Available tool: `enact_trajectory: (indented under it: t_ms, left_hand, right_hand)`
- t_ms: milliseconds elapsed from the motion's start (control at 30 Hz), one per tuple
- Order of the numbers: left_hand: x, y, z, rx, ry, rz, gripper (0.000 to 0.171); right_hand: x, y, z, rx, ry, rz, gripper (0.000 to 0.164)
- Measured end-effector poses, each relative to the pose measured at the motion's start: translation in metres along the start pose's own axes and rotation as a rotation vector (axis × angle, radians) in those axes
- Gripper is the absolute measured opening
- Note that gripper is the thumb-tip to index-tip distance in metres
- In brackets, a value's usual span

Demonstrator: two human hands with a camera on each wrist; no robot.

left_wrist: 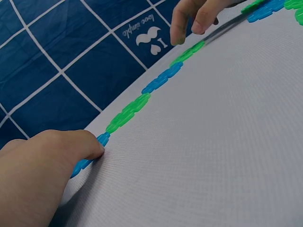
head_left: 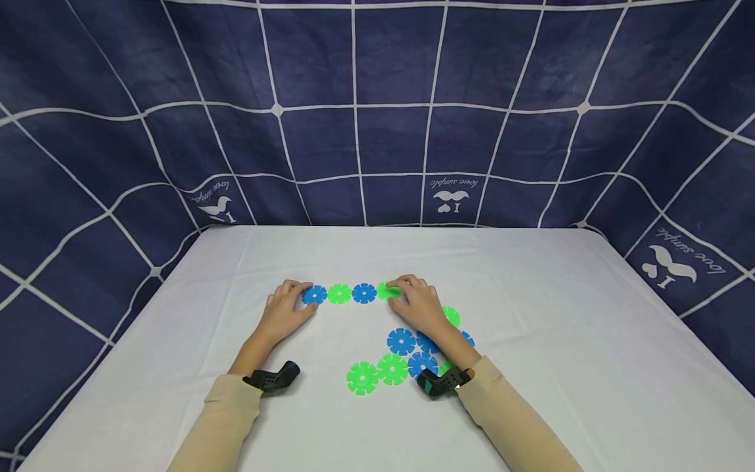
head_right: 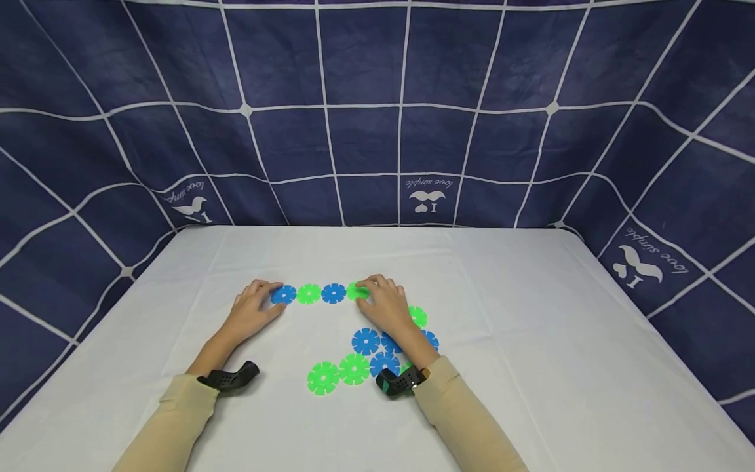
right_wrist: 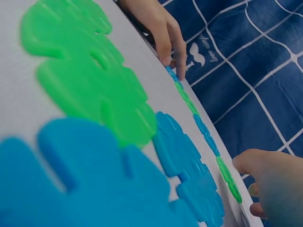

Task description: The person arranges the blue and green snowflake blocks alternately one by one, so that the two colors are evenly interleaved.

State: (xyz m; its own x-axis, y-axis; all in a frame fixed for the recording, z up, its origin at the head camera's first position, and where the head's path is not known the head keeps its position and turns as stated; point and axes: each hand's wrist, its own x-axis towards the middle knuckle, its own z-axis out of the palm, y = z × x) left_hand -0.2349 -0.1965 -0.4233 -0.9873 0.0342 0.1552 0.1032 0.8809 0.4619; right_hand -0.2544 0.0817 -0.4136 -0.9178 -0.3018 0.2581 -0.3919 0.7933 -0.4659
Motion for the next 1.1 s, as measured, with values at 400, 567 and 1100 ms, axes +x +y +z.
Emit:
enact_trajectory:
  t_ms: [400, 567, 1100]
  left_hand:
    - [-0.002, 0.000, 0.000, 0.003, 0.006, 0.003, 0.055]
    - [-0.002, 0.000, 0.000, 0.006, 0.003, 0.001, 0.055]
    - [0.000, -0.001, 0.001, 0.006, 0.011, 0.011, 0.055]
  right_hand:
    - [-0.012, -0.004, -0.004, 0.030, 0.064, -0.067, 0.027]
    - [-0.021, 0.002, -0.007, 0.031, 0.066, -0.092, 0.025]
    - [-0.047, 0.018, -0.021, -0.015, -0.037, -0.172, 0.022]
